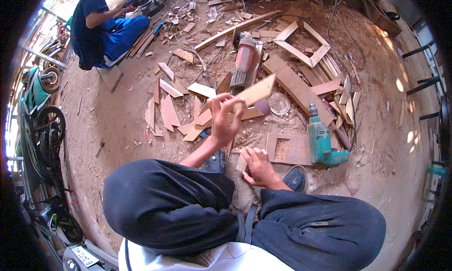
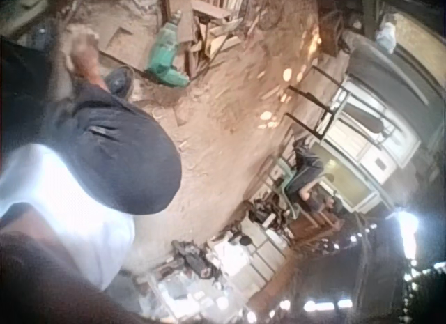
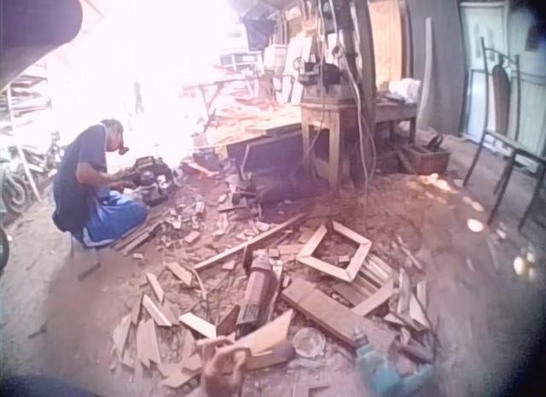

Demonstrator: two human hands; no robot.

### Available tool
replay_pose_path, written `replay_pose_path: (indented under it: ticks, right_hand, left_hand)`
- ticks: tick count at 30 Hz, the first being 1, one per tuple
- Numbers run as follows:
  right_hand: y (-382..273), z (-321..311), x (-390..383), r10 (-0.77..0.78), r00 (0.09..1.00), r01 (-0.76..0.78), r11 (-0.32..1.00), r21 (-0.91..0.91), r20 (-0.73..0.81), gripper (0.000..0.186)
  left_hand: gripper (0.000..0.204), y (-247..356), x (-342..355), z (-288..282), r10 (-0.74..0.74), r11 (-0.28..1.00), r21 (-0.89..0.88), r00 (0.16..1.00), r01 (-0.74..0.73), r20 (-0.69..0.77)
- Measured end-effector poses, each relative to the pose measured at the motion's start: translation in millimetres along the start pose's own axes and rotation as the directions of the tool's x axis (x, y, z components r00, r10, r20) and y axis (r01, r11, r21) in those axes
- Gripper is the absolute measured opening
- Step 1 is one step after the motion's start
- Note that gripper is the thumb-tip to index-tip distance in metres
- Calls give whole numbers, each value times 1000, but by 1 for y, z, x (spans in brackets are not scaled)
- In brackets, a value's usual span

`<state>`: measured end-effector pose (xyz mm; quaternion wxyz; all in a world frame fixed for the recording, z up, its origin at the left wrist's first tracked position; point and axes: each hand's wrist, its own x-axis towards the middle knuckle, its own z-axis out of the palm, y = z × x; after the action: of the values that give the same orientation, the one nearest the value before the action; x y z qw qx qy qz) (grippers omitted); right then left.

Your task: The person drills a hole in a wooden board and joins it to another board by hand.

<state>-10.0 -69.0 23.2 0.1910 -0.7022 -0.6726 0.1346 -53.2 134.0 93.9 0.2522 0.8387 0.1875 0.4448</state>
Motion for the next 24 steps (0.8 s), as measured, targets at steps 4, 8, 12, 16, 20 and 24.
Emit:
replay_pose_path:
  ticks: [4, 8, 12, 16, 20, 24]
  right_hand:
    - [22, -18, 28, -9, 979, 3, 1000, -30, -202, 86]
    - [16, -29, 56, -48, 976, 46, 999, -14, -213, 76]
    - [28, -25, 35, 77, 992, -83, 995, -54, -96, 65]
    - [28, -17, -2, 296, 955, -296, 955, 6, -6, 55]
    - [24, -28, -53, 471, 845, -445, 882, 157, -253, 34]
    - [24, -60, -87, 565, 689, -557, 814, 168, -453, 24]
  left_hand:
    - [41, 36, -12, 15, 247, 967, -60, 969, -247, -7]
    - [39, 71, -34, 33, 267, 964, 2, 963, -267, -27]
    - [43, 75, -50, 46, 207, 973, -133, 969, -189, 137]
    - [32, 56, -70, 54, 68, 976, -218, 927, 15, 369]
    - [31, 31, -90, 73, 119, 987, -155, 875, -51, 470]
    - [35, 16, -117, 93, 199, 979, -81, 801, -185, 565]
